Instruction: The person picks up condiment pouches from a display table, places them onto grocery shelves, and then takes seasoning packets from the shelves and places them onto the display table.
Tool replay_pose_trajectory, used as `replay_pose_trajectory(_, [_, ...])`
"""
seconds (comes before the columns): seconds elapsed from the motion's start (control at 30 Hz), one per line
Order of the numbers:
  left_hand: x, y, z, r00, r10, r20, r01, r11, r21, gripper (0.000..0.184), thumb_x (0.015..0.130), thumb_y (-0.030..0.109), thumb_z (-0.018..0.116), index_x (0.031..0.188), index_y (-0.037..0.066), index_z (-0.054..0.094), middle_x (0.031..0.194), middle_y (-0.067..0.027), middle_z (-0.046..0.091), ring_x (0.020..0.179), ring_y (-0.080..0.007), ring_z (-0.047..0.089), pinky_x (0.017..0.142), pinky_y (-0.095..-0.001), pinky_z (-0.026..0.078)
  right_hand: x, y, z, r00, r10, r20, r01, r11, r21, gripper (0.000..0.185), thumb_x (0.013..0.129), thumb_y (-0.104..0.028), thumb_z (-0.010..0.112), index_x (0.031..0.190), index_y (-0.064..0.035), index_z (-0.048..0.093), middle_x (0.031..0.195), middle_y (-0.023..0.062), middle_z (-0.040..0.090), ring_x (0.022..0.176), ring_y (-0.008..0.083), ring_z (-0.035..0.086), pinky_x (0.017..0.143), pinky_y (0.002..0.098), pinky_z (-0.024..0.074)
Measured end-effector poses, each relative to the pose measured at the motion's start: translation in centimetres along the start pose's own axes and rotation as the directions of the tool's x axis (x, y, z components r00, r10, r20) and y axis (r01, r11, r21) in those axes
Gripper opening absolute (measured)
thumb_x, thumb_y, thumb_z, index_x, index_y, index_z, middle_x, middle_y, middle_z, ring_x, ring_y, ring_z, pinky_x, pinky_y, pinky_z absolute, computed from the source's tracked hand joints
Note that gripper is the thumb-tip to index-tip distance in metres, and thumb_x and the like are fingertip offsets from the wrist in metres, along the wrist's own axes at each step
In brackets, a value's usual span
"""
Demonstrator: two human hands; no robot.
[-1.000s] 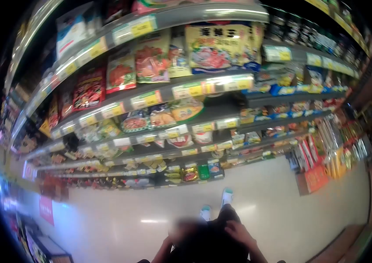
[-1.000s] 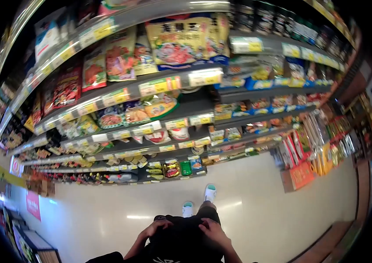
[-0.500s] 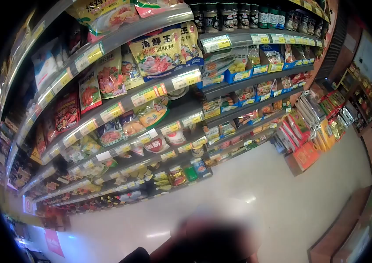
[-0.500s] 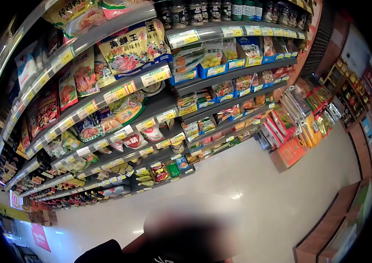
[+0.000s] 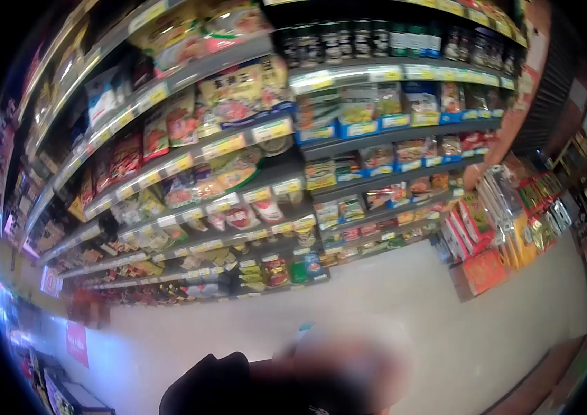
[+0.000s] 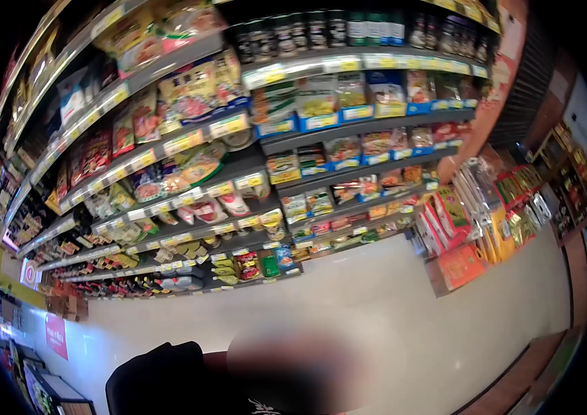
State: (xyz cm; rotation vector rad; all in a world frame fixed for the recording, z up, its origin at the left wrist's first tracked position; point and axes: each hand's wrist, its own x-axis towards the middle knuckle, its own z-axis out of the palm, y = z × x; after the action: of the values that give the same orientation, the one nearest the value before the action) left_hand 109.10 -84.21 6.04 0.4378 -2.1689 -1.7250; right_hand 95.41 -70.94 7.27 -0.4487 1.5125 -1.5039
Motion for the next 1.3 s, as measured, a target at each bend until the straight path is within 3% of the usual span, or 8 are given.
replay_pose_trajectory(0.33, [11.5,1.7,9.5,0.974,-0.045,0.221,0.026,0.996,0.089,0.016,0.09,0.013,0.061,0.098,-0.001,0.063,0.093,-0.0121,0.064,0.083,-0.0241,0.063,0.073,-0.0319,0.049,-0.3,-1.6,-13.3,0.995,-0.025,-0.098,0.021,0.999,-0.04,0.056,0.07,0.021,0.04,0.121,0.0008,0.049,0.086,0.0089,0.063,0.08,0.0128,0.06,0.073,0.0226,0.0469])
replay_pose_trajectory(0.6, [20.6,2.8,20.3,0.933,0.113,0.341,-0.166,0.977,0.13,0.017,0.081,0.012,0.071,0.093,0.002,0.065,0.103,-0.0113,0.066,0.094,-0.0258,0.065,0.082,-0.0329,0.051,-2.6,-6.4,-23.3,0.962,-0.037,-0.269,-0.045,0.956,-0.29,0.038,0.082,-0.002,0.059,0.12,-0.0061,0.056,0.084,0.0058,0.06,0.073,0.0135,0.057,0.064,0.0271,0.0482])
replay_pose_trajectory(0.83, [25.2,2.6,23.1,0.898,0.075,0.434,-0.177,0.963,0.201,0.018,0.074,0.01,0.074,0.09,0.004,0.068,0.121,-0.0171,0.056,0.108,-0.0326,0.06,0.093,-0.0389,0.047,-1.2,-3.7,-26.5,0.916,-0.057,-0.398,-0.018,0.983,-0.181,0.024,0.086,-0.012,0.061,0.109,-0.0052,0.061,0.082,0.0043,0.061,0.07,0.0123,0.055,0.063,0.0301,0.0475])
replay_pose_trajectory(0.93, [28.3,1.8,24.5,0.84,0.048,0.54,-0.213,0.945,0.247,0.017,0.074,0.005,0.074,0.089,0.003,0.068,0.124,-0.0161,0.052,0.111,-0.0302,0.058,0.093,-0.0372,0.05,0.2,-2.5,-27.7,0.864,-0.038,-0.503,-0.091,0.969,-0.229,0.027,0.084,-0.018,0.064,0.107,-0.0044,0.061,0.081,0.0149,0.066,0.072,0.0238,0.062,0.067,0.035,0.0489])
replay_pose_trajectory(1.03, [31.2,-0.9,26.7,0.722,-0.151,0.675,0.168,0.985,0.04,0.026,0.075,-0.009,0.069,0.098,-0.001,0.062,0.124,-0.0115,0.049,0.105,-0.0215,0.062,0.087,-0.0317,0.055,1.3,-2.8,-29.3,0.809,-0.014,-0.588,-0.216,0.923,-0.318,0.028,0.083,-0.02,0.063,0.107,-0.0049,0.062,0.092,0.0209,0.066,0.087,0.0354,0.065,0.076,0.0417,0.0513])
replay_pose_trajectory(1.23, [40.0,3.4,28.9,0.446,-0.089,0.89,0.057,0.996,0.072,0.041,0.075,-0.011,0.063,0.114,0.0,0.055,0.122,-0.0101,0.049,0.098,-0.0178,0.065,0.081,-0.0271,0.055,4.6,-5.5,-32.8,0.722,0.024,-0.691,-0.19,0.968,-0.166,0.044,0.083,-0.016,0.064,0.125,-0.0082,0.052,0.074,0.0143,0.061,0.069,0.0296,0.06,0.065,0.0385,0.0476])
replay_pose_trajectory(1.27, [41.7,4.4,29.0,0.401,-0.088,0.912,0.062,0.996,0.068,0.041,0.076,-0.011,0.063,0.114,0.001,0.055,0.122,-0.0099,0.049,0.098,-0.0174,0.065,0.08,-0.0269,0.055,6.0,-4.4,-33.3,0.733,-0.042,-0.679,-0.089,0.983,-0.157,0.049,0.085,-0.016,0.065,0.13,-0.0079,0.047,0.067,0.007,0.052,0.061,0.0155,0.048,0.059,0.032,0.0434])
replay_pose_trajectory(1.3, [43.5,5.5,29.0,0.353,-0.086,0.932,0.065,0.996,0.067,0.041,0.076,-0.01,0.063,0.114,0.001,0.056,0.122,-0.0098,0.049,0.097,-0.0169,0.064,0.08,-0.0267,0.055,6.9,-5.1,-33.8,0.77,-0.004,-0.638,-0.103,0.986,-0.131,0.05,0.085,-0.015,0.064,0.132,-0.0086,0.047,0.069,0.0063,0.053,0.063,0.0149,0.048,0.06,0.0319,0.0435])
